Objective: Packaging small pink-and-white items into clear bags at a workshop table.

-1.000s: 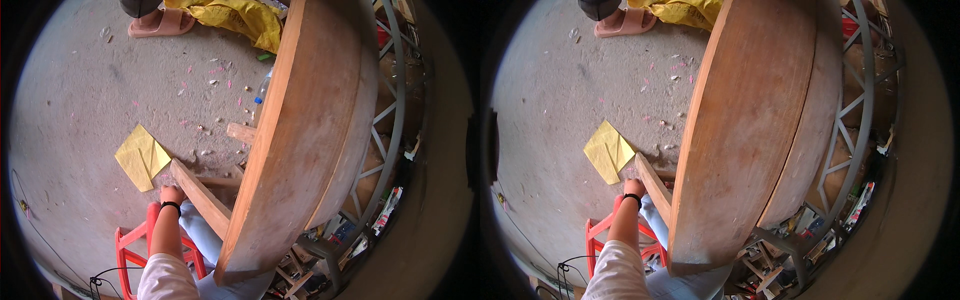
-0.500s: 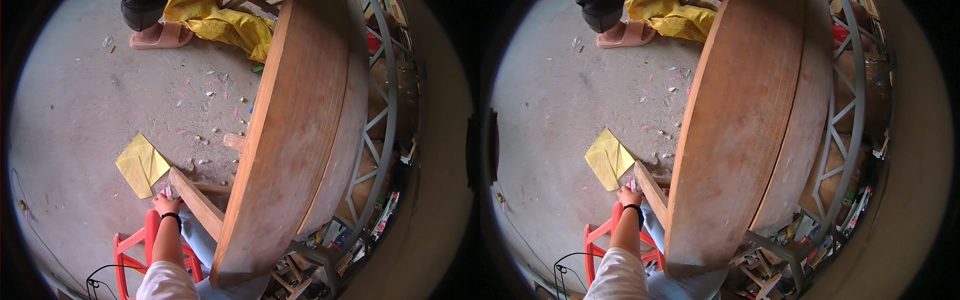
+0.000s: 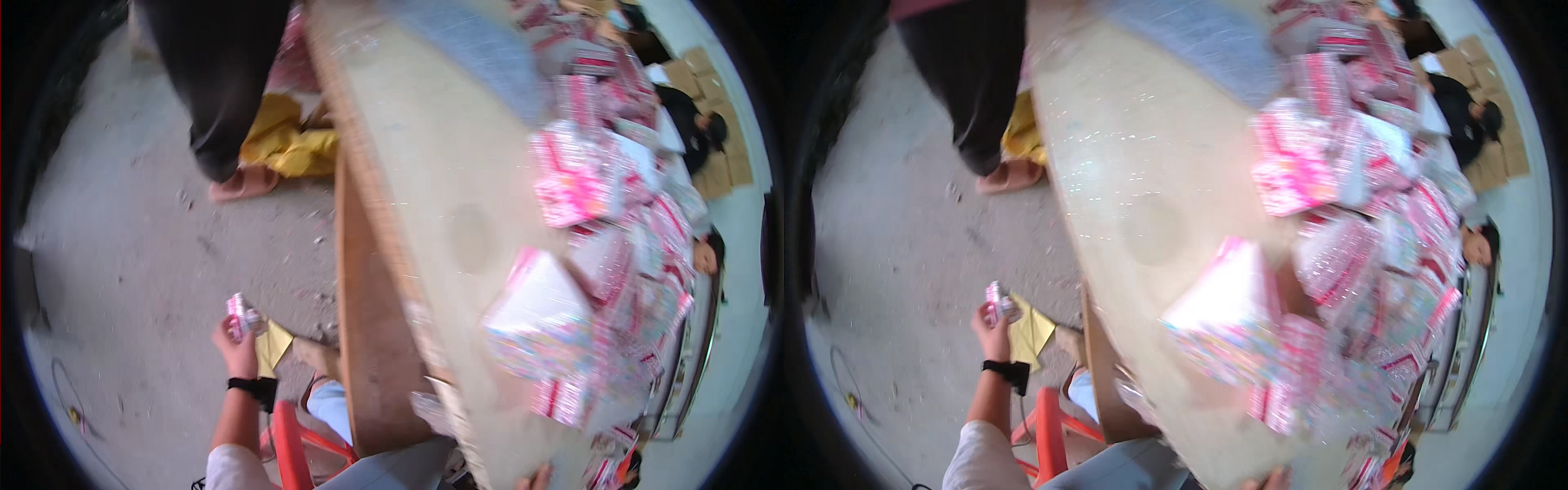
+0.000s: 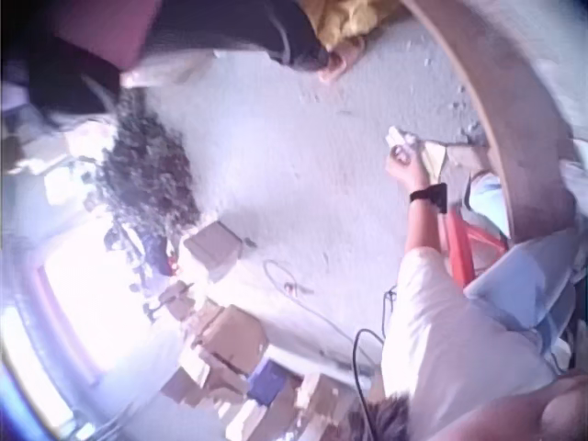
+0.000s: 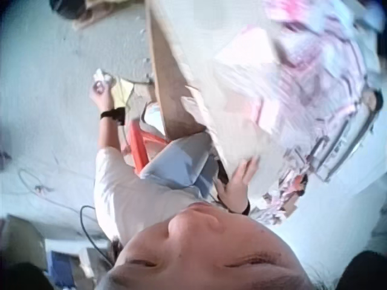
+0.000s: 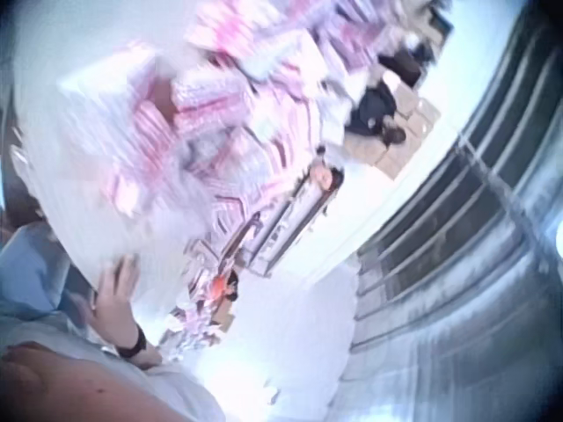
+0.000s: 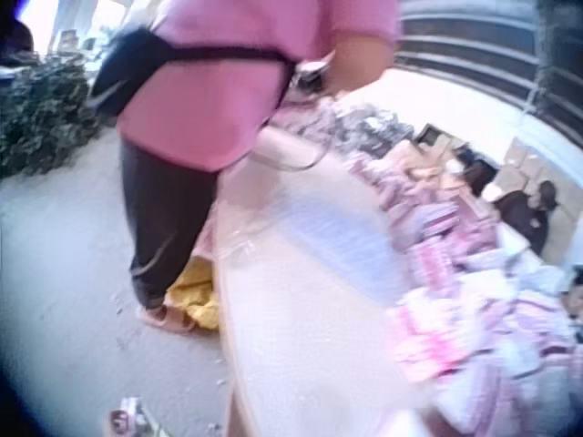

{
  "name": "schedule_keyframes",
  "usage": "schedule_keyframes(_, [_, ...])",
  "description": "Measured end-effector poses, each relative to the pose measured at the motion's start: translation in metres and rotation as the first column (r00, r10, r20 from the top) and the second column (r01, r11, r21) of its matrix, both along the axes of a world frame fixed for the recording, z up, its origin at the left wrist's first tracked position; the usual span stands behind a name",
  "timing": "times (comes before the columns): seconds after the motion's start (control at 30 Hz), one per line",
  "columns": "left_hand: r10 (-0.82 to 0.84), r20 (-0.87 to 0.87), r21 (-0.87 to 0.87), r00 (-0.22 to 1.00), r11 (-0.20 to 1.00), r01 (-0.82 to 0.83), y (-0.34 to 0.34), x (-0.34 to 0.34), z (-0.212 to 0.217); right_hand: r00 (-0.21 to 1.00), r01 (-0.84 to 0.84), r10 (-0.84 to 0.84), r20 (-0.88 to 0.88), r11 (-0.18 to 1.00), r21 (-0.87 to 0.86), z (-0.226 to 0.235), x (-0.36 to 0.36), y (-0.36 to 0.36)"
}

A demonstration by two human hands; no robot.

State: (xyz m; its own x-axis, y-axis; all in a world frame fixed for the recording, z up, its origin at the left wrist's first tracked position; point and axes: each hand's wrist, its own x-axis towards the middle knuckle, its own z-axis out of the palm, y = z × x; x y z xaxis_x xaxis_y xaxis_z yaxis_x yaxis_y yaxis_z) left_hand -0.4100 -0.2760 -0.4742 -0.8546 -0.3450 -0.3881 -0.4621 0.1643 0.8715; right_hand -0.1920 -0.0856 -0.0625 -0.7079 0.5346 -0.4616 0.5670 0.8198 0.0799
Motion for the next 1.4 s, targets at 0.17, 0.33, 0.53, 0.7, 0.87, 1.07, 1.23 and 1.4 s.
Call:
schedule_keyframes(0.17, [-0.025,-0.226,0.178,0.974,0.982,0.067,-0.024,-0.023,0.070,0.975,-0.059,0.064,-0.212,0.998,0.032,-0.021,0.011,0.009])
schedule_keyframes(0.33, [0.046,-0.436,0.411,0.899,0.898,0.154,-0.032,-0.004,0.146,0.926,-0.023,0.052,-0.374,0.996,0.082,-0.014,0.043,0.012])
schedule_keyframes(0.53, [0.006,-0.693,0.361,0.721,0.868,0.340,-0.008,0.037,0.275,0.667,0.212,-0.114,-0.736,0.976,0.041,-0.010,0.147,0.007])
schedule_keyframes(0.7, [-0.138,-0.753,0.423,0.644,0.648,0.633,0.085,0.098,0.385,0.669,0.548,-0.335,-0.663,0.825,0.136,-0.035,0.260,0.027])
schedule_keyframes(0.87, [-0.309,-0.949,-0.073,-0.055,0.045,0.996,0.173,0.166,0.408,0.475,0.767,-0.318,-0.821,0.607,0.209,-0.044,0.291,0.015])
schedule_keyframes(1.07, [-0.554,-0.660,-0.224,-0.507,-0.500,0.837,0.295,0.276,0.407,0.491,0.737,-0.136,-0.860,0.591,0.328,-0.048,0.290,0.018])
schedule_keyframes(1.23, [-0.659,-0.220,-0.641,-0.719,-0.458,0.616,0.307,0.285,0.399,0.480,0.709,-0.085,-0.873,0.623,0.330,-0.052,0.295,0.017])
schedule_keyframes(1.4, [-0.653,-0.395,-0.690,-0.646,-0.253,0.678,0.278,0.250,0.412,0.458,0.702,-0.034,-0.888,0.626,0.338,-0.052,0.296,0.018])
